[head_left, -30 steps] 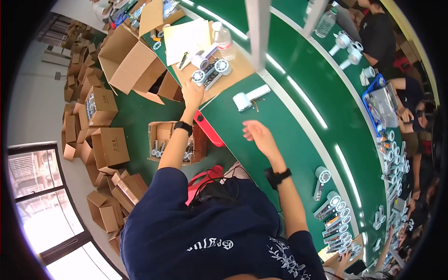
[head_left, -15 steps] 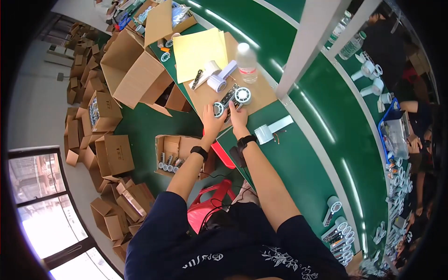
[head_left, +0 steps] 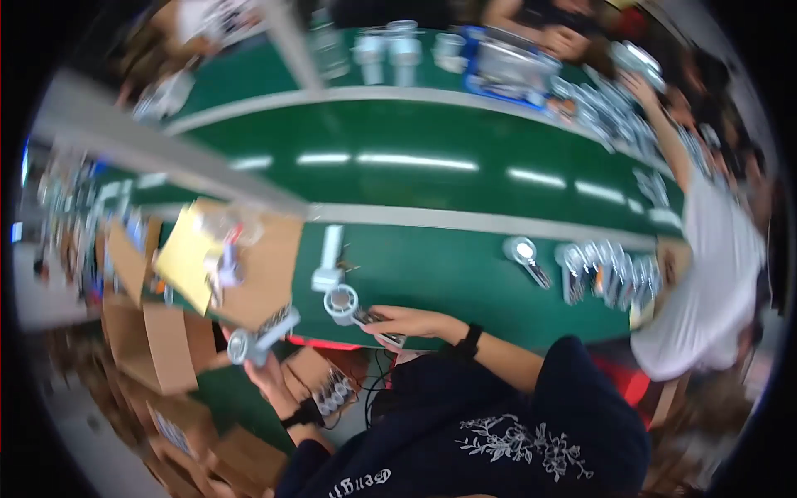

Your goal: The person picks up handheld fans from the assembly line, presses buttons on the handles to test the lights and motors, and places them into a cardboard box.

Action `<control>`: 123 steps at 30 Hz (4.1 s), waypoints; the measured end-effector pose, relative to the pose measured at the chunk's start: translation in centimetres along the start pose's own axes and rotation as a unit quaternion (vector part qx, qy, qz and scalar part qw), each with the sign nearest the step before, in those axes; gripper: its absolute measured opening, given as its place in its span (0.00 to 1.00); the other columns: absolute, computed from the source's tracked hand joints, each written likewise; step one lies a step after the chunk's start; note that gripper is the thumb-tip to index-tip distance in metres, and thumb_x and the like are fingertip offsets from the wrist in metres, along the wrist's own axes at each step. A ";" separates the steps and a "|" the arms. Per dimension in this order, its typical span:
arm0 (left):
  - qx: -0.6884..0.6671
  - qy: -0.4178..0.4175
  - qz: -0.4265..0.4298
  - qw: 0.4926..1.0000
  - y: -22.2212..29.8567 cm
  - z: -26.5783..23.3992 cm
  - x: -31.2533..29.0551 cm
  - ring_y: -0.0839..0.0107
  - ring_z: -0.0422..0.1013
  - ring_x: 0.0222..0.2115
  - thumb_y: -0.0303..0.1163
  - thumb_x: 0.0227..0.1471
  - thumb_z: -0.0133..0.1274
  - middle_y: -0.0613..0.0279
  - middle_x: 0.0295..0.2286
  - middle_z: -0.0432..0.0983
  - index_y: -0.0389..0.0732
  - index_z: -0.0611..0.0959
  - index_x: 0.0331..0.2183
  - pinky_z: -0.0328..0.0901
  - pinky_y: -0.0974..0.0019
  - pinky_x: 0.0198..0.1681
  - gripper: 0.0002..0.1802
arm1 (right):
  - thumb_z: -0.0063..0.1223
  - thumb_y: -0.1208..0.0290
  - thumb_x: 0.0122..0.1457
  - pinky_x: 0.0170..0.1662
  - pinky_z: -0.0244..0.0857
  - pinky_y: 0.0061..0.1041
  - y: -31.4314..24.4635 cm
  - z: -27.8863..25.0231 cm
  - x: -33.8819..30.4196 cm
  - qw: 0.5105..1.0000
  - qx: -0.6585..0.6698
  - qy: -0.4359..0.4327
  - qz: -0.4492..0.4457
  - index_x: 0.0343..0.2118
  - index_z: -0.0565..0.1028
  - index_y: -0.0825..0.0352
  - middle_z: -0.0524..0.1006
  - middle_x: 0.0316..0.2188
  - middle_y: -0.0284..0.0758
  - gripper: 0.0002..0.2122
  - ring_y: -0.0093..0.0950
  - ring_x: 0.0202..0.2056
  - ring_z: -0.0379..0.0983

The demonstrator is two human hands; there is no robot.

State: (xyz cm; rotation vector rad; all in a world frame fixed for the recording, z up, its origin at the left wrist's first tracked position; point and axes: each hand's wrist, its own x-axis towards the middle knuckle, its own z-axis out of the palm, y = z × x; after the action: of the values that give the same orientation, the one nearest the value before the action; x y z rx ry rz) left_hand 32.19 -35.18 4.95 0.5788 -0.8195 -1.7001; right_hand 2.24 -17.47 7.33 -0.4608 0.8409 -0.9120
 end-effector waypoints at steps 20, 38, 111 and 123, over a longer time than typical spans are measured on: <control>-0.016 -0.449 -0.594 0.667 -24.1 36.3 -32.0 0.71 0.66 0.23 0.51 0.39 0.61 0.56 0.34 0.68 0.47 0.46 0.60 0.62 0.72 0.25 0.56 | 0.37 0.65 0.64 0.20 0.56 0.16 10.4 -12.1 -44.0 0.890 0.059 0.345 -0.291 0.54 0.54 0.68 0.65 0.21 0.29 0.19 0.17 0.16 0.61; 0.069 -0.397 -0.534 0.744 -24.8 46.8 -29.8 0.76 0.60 0.12 0.47 0.58 0.37 0.66 0.16 0.59 0.37 0.63 0.46 0.57 0.74 0.11 0.24 | 0.34 0.65 0.63 0.12 0.51 0.15 10.1 -8.1 -48.8 0.770 0.192 0.411 -0.448 0.52 0.56 0.67 0.64 0.22 0.32 0.17 0.17 0.14 0.56; 0.125 -0.421 -0.347 0.829 -19.6 44.5 -30.8 0.66 0.67 0.17 0.43 0.56 0.39 0.55 0.22 0.67 0.36 0.62 0.42 0.64 0.69 0.21 0.21 | 0.35 0.64 0.60 0.19 0.56 0.15 6.7 -2.3 -41.0 0.810 0.048 0.402 -0.423 0.50 0.55 0.76 0.65 0.19 0.34 0.21 0.20 0.15 0.60; 0.131 -0.421 -0.309 0.843 -19.0 44.8 -31.2 0.69 0.68 0.20 0.34 0.59 0.38 0.56 0.27 0.66 0.36 0.58 0.47 0.65 0.70 0.25 0.17 | 0.35 0.63 0.59 0.20 0.56 0.16 6.8 -2.0 -40.8 0.792 0.036 0.388 -0.470 0.49 0.55 0.76 0.66 0.21 0.35 0.21 0.19 0.15 0.59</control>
State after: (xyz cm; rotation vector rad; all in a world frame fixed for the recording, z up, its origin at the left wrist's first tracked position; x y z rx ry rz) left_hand -3.99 7.94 18.10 0.2507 -1.6360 -2.5169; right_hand -9.63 20.36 19.32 -0.4282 1.3379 -2.1529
